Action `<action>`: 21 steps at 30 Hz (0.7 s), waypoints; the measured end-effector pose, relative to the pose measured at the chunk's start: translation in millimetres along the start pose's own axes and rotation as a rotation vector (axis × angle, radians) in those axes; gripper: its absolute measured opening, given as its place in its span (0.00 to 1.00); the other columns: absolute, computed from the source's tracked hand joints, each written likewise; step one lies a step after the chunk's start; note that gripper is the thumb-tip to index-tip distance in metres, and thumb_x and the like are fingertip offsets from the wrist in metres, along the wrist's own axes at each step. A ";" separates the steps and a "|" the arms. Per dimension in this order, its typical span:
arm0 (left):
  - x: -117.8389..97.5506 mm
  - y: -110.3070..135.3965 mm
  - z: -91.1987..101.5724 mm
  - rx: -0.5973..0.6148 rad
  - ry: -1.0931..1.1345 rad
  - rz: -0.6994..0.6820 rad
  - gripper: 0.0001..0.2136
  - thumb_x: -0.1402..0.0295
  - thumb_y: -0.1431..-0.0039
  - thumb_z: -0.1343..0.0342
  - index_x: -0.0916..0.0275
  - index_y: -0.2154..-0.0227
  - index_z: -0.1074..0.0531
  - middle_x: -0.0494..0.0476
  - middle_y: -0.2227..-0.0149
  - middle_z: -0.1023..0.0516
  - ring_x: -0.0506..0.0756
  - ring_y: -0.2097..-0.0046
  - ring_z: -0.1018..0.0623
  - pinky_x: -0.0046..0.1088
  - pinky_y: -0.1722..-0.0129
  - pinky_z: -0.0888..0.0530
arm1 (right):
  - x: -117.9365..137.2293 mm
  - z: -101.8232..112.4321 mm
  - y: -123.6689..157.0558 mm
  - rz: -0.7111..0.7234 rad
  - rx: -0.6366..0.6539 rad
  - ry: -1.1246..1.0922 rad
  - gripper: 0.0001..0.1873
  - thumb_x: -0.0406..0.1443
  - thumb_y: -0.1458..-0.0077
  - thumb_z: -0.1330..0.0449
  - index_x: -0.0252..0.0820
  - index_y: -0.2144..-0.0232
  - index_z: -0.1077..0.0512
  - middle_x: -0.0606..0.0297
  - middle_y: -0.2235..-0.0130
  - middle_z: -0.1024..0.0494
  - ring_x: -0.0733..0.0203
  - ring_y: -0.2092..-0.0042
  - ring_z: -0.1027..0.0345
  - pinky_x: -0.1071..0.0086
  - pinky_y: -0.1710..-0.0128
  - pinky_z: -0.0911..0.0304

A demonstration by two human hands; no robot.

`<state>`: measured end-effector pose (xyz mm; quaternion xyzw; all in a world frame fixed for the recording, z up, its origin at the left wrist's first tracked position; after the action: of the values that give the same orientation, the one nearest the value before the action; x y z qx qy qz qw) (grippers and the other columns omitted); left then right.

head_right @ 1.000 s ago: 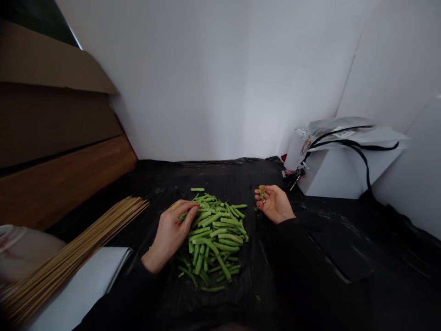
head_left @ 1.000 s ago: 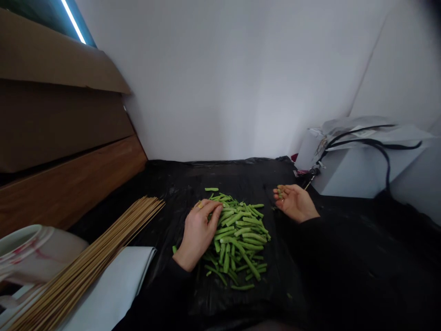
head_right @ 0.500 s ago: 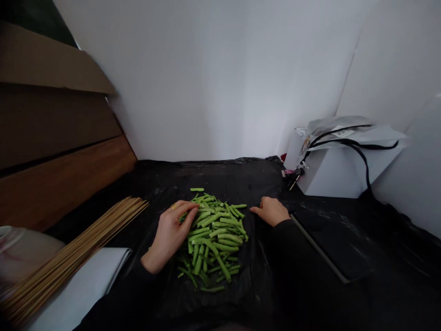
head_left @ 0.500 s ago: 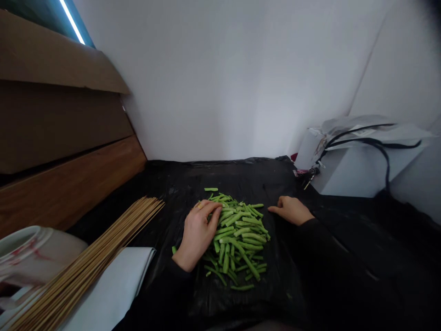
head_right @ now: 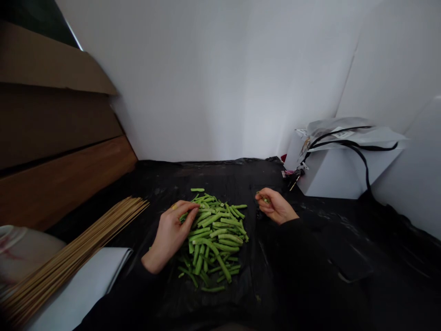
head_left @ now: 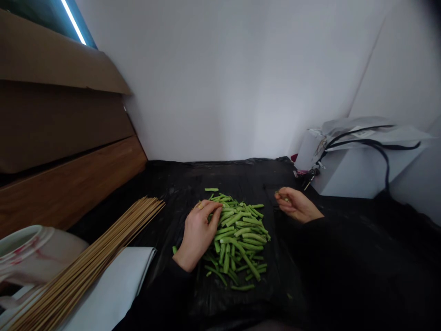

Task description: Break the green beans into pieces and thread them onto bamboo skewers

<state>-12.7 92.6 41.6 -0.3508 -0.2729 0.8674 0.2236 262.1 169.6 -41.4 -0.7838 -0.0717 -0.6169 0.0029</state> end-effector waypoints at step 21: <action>-16.7 17.6 10.2 0.052 0.771 0.505 0.15 0.58 0.38 0.47 0.63 0.59 0.22 0.60 0.60 0.21 0.56 0.60 0.23 0.33 0.57 0.26 | 40.1 -91.3 44.4 0.165 0.018 0.132 0.26 0.50 0.44 0.40 0.42 0.83 0.43 0.78 0.85 0.47 0.74 0.84 0.57 0.77 0.86 0.63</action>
<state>-12.6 66.5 44.8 -0.6975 -0.0541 0.7076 0.0993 188.2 121.5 22.9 -0.7447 -0.0123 -0.6640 0.0654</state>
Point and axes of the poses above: each hand's wrist, its own y-axis away from the middle knuckle, its own z-axis out of the back of the hand, x = y × z, the point moved 10 cm from there along -y, towards the middle knuckle
